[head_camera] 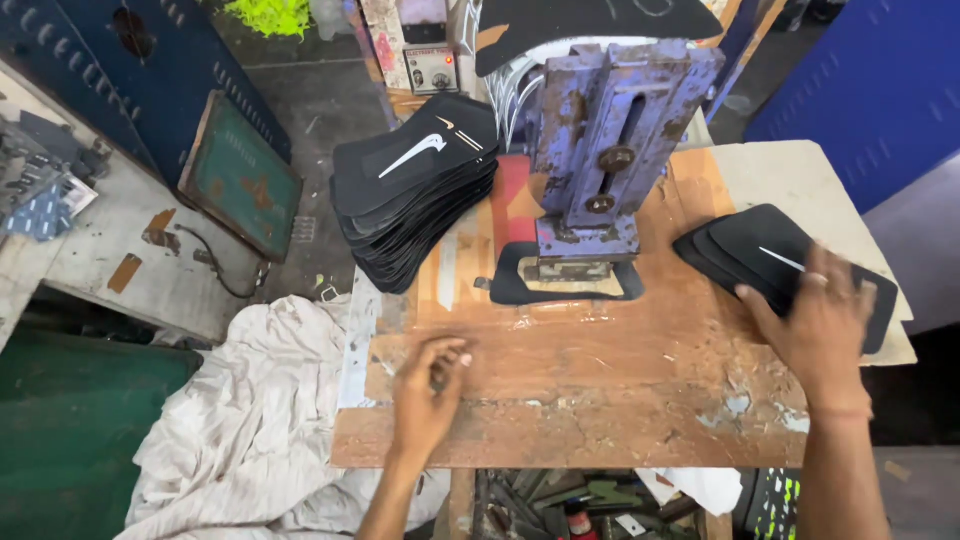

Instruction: Manually feeding and stamping logos onto black fabric pieces using an industrial stamping machine.

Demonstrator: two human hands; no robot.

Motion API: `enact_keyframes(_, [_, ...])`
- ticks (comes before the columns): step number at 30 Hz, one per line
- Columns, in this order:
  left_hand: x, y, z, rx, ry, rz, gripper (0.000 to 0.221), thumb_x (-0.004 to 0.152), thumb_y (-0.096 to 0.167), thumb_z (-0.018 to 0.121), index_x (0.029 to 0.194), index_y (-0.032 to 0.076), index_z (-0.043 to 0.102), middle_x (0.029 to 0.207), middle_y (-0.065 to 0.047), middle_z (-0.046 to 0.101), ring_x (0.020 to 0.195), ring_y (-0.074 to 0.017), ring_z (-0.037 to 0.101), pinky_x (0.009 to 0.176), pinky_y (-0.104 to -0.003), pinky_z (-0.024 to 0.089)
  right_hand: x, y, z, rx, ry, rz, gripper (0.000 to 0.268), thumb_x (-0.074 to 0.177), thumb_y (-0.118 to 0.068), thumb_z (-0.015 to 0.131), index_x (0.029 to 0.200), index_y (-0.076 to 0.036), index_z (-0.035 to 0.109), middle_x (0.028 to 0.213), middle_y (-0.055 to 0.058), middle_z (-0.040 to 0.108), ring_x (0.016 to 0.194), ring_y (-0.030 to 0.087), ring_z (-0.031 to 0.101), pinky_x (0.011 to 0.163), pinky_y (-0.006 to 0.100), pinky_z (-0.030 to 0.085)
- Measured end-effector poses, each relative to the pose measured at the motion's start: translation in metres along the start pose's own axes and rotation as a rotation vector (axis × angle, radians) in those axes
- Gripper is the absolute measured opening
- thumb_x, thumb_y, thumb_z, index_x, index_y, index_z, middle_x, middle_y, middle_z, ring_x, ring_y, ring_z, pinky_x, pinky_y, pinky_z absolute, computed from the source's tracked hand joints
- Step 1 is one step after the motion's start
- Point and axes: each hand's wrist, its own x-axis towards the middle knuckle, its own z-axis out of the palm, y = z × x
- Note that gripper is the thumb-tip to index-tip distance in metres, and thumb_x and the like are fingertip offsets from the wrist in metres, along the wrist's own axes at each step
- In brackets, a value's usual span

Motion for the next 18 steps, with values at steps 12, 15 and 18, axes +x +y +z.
enact_keyframes(12, [-0.010,0.000,0.016,-0.037,-0.089,-0.045,0.022,0.089,0.010,0.074,0.110,0.004,0.072,0.084,-0.006,0.074,0.063,-0.0103,0.064,0.054,-0.026,0.051,-0.124,-0.116,0.005,0.491,-0.357,-0.383,0.037,0.087,-0.016,0.061,0.122,-0.008,0.069,0.138,0.014,0.066,0.135,0.031,0.056,0.112,0.046,0.040])
enact_keyframes(15, [-0.010,0.000,0.016,-0.020,-0.080,0.013,0.022,0.089,0.009,0.075,0.110,0.003,0.073,0.085,-0.007,0.073,0.065,-0.0100,0.065,0.054,-0.025,0.051,-0.122,-0.144,-0.015,0.657,-0.213,-0.291,0.045,0.090,-0.027,0.066,0.128,-0.004,0.065,0.140,0.019,0.059,0.138,0.036,0.047,0.117,0.052,0.030])
enact_keyframes(18, [-0.010,0.001,0.015,-0.021,-0.074,-0.011,0.023,0.089,0.008,0.074,0.112,0.003,0.072,0.084,-0.006,0.073,0.064,-0.0100,0.064,0.054,-0.025,0.051,-0.115,-0.151,-0.010,0.688,-0.234,-0.281,0.041,0.091,-0.024,0.065,0.128,-0.005,0.066,0.143,0.016,0.057,0.140,0.037,0.046,0.118,0.053,0.030])
